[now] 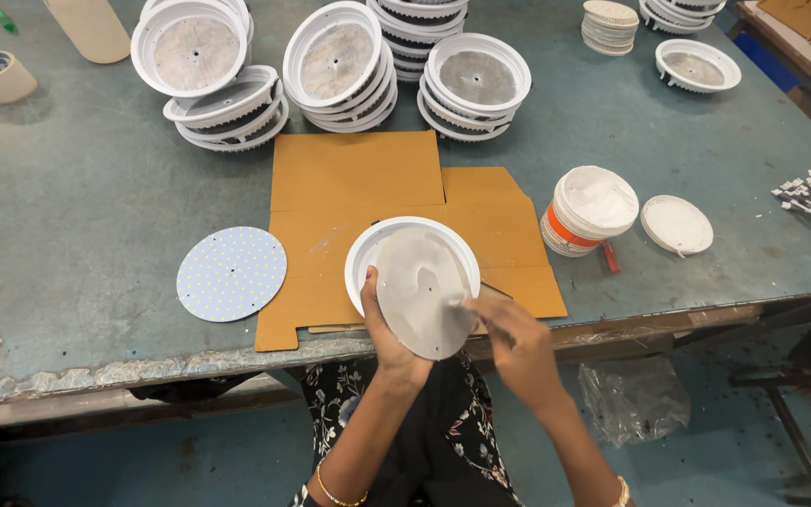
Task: The person applies a white paste to the inside of white plastic bowls using a small rectangular tool. They scoop the paste from a container, spread it evenly inside each bowl, and place the finished bowls into a stack.
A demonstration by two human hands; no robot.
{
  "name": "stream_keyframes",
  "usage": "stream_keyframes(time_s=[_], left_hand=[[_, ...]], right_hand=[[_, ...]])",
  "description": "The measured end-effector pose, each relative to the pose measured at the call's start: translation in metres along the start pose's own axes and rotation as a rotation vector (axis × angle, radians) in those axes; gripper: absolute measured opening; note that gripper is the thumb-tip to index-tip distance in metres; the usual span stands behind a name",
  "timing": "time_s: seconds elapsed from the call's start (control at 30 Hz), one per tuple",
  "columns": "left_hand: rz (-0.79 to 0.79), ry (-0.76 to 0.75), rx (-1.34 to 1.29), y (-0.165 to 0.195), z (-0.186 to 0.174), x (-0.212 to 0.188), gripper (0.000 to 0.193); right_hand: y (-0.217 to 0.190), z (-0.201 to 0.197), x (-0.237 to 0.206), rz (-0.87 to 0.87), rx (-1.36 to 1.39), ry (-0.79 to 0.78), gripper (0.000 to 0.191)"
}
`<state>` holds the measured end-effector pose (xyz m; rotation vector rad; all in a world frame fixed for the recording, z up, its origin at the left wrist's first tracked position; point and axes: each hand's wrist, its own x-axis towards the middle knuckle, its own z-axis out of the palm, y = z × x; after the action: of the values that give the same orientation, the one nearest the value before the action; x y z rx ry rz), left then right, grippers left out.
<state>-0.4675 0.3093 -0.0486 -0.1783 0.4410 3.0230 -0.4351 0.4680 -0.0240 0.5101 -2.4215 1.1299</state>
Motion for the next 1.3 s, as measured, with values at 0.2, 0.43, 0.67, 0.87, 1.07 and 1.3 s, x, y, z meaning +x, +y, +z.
stream_keyframes(time_s=[0.2, 0.43, 0.67, 0.87, 1.07, 1.3], left_hand=[[0.050, -0.024, 0.086, -0.014, -0.018, 0.001, 0.075], [0.261, -0.219, 0.315, -0.038, -0.027, -0.001, 0.081], [0.420, -0.271, 0.516, -0.034, -0.019, -0.001, 0.089], [0.365, -0.161, 0.321, -0.043, -0.039, 0.010, 0.085], [0.242, -0.158, 0.069, -0.051, -0.068, 0.011, 0.078], [0.310, -0.169, 0.231, -0.036, -0.048, 0.002, 0.079]], right_hand=[[-0.001, 0.012, 0.006, 0.080, 0.062, 0.037, 0.030], [-0.020, 0.025, -0.001, 0.271, 0.113, 0.065, 0.026], [-0.049, 0.023, -0.010, 0.265, 0.136, 0.070, 0.021], [-0.064, 0.008, -0.022, 0.171, 0.220, -0.025, 0.025], [-0.011, 0.019, 0.022, 0.385, 0.153, 0.060, 0.024], [-0.012, 0.033, 0.006, 0.258, 0.145, 0.026, 0.022]])
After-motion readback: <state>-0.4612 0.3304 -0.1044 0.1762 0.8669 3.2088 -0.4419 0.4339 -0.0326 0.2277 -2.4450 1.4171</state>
